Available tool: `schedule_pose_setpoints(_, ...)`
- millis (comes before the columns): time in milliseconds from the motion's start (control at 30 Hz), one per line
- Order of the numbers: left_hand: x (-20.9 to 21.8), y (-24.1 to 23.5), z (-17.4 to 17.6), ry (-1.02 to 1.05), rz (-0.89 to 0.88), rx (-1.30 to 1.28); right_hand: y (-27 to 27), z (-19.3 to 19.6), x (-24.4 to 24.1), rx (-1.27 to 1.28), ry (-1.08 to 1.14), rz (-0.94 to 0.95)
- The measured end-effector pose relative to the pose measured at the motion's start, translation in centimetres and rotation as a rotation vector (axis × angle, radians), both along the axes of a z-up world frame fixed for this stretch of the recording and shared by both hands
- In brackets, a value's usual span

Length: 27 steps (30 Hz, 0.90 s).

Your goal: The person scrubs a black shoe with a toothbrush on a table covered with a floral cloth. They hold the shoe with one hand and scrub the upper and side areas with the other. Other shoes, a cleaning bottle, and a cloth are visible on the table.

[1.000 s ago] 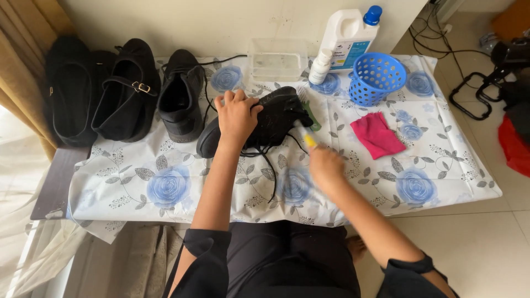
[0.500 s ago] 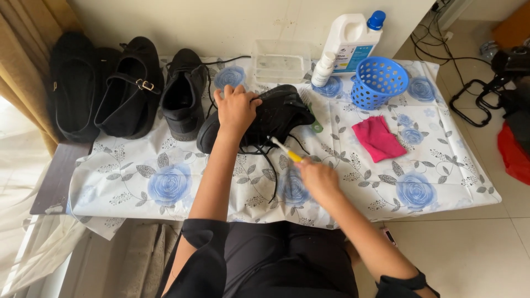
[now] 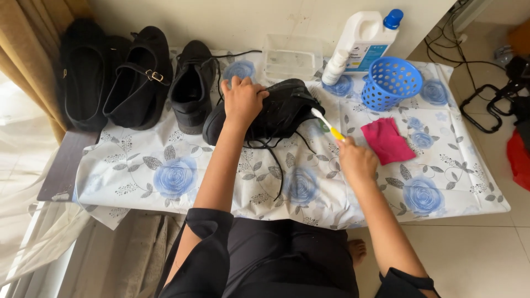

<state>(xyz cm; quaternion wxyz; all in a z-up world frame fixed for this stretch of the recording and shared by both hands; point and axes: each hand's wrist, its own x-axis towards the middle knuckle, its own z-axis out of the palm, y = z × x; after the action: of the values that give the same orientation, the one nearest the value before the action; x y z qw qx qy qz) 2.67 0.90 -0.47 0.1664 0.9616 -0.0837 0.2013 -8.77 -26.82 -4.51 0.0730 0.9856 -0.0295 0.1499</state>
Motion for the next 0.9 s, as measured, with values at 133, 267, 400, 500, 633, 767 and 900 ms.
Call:
schedule_pose_setpoints(133, 0.1, 0.0, -0.3, 0.021, -0.006, -0.011, 4.4, 1.5, -1.9, 0.278, 0.282, -0.054)
schedule_pose_setpoints(267, 0.3, 0.0, 0.0, -0.013, -0.016, -0.007, 5.0, 4.9, -1.9, 0.253, 0.476, 0.057)
schedule_pose_setpoints(400, -0.1, 0.1, -0.1, -0.003, -0.026, -0.014, -1.4, 0.4, 0.2, -0.006, -0.084, -0.007)
schedule_pose_setpoints(500, 0.2, 0.2, -0.5, -0.005, -0.004, 0.007, -0.7, -2.3, 0.3, -0.077, -0.297, -0.015)
schedule_pose_setpoints(633, 0.1, 0.1, -0.4, -0.038, 0.001, 0.011, -0.4, -1.8, 0.9, -0.068, -0.343, 0.044)
schedule_pose_setpoints(767, -0.4, -0.2, -0.1, -0.027, -0.013, 0.006, -0.5, -2.8, 1.6, 0.048, -0.229, 0.074)
schedule_pose_setpoints(900, -0.9, -0.4, 0.3, -0.029, -0.006, -0.003, 0.1, -2.5, 1.3, 0.107, -0.157, 0.026)
